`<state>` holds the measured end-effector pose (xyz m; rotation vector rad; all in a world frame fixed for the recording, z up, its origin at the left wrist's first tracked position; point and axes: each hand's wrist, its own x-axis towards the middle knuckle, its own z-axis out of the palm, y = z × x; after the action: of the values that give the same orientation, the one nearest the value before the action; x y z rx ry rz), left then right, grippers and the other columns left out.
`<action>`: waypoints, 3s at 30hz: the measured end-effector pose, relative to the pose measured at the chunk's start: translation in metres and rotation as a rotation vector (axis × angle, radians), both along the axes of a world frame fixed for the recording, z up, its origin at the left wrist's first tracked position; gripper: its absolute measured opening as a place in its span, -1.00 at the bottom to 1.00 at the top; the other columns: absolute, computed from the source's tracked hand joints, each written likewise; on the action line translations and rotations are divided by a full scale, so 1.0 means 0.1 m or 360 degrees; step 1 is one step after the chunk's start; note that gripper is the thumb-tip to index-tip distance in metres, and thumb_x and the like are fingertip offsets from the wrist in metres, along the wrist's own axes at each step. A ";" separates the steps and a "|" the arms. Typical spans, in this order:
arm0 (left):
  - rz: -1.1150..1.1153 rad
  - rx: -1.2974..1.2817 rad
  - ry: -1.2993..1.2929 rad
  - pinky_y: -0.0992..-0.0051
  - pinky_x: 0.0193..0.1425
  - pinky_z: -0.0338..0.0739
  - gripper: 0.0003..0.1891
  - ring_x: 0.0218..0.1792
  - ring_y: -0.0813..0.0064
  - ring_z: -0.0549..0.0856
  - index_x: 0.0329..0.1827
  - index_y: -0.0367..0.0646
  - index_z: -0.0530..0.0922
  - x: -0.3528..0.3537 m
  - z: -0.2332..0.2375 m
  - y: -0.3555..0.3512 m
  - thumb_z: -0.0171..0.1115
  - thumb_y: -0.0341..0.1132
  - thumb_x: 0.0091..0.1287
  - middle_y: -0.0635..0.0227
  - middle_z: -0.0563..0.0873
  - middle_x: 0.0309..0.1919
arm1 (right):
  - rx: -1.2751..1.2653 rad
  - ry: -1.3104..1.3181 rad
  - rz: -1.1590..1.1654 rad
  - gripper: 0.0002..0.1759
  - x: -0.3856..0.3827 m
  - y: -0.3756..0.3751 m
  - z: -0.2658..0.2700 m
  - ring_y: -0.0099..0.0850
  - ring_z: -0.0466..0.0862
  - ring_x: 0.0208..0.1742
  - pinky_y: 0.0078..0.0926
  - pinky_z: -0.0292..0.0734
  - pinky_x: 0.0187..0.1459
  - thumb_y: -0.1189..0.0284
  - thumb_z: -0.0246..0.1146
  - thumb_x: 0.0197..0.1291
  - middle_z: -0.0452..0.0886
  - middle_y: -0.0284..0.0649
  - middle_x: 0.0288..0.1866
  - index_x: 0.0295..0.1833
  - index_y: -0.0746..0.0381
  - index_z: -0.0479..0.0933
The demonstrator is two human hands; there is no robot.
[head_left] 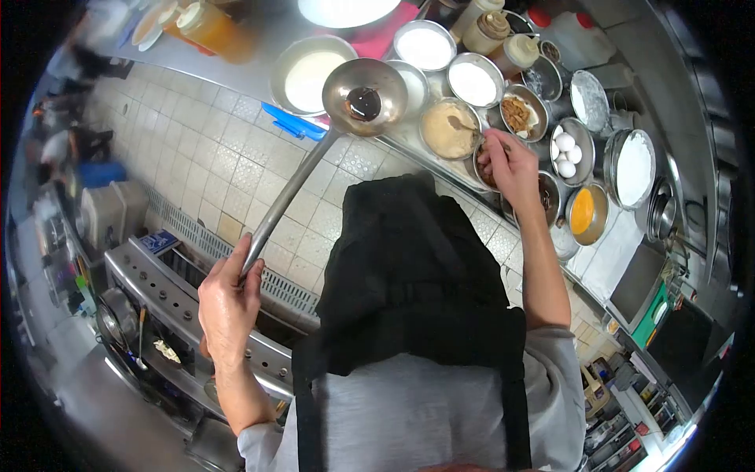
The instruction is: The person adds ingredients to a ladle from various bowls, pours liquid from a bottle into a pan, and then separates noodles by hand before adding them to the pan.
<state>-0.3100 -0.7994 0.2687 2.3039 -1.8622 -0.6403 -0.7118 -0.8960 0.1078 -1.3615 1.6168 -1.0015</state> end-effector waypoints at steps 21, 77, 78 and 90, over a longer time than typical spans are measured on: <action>-0.0128 0.0076 -0.0074 0.29 -0.31 0.57 -0.62 -0.43 0.13 0.72 0.21 -0.04 0.65 -0.15 0.16 -0.19 0.37 -0.35 0.30 0.09 0.70 -0.36 | 0.0133 -0.1207 -0.0374 -0.73 0.06 0.01 0.27 -0.48 0.70 -0.40 -0.58 0.59 -0.43 0.41 0.21 0.43 0.69 -0.19 -0.31 0.08 0.38 0.60; 0.0128 -0.0073 -0.0223 0.26 -0.27 0.56 -0.63 -0.42 0.11 0.69 0.20 -0.09 0.64 0.21 0.25 0.06 0.36 -0.36 0.31 0.09 0.69 -0.37 | -0.0030 -0.0647 0.0008 -0.70 0.67 -0.53 -0.06 -0.57 0.69 -0.31 -0.64 0.59 -0.42 0.38 0.17 0.48 0.65 -0.26 -0.27 0.13 0.37 0.59; 0.0169 -0.0003 -0.0225 0.26 -0.27 0.56 -0.63 -0.42 0.11 0.70 0.20 -0.09 0.64 0.20 0.27 0.06 0.36 -0.36 0.31 0.09 0.69 -0.36 | -0.0025 -0.0648 0.0016 -0.70 0.71 -0.57 -0.11 -0.57 0.69 -0.31 -0.64 0.59 -0.42 0.38 0.17 0.48 0.65 -0.26 -0.27 0.13 0.37 0.59; 0.0192 0.0066 -0.0170 0.26 -0.26 0.57 -0.62 -0.40 0.12 0.71 0.21 -0.05 0.64 0.26 0.19 0.15 0.36 -0.31 0.32 0.13 0.70 -0.36 | 0.0334 -0.1059 -0.0159 -0.72 0.71 -0.72 -0.39 -0.45 0.71 -0.40 -0.58 0.60 -0.44 0.42 0.20 0.42 0.68 -0.16 -0.33 0.07 0.41 0.59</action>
<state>-0.2836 -0.7846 0.2877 2.5005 -1.7505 -0.5563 -0.6409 -0.9678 0.0689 -0.7001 1.2395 -1.1503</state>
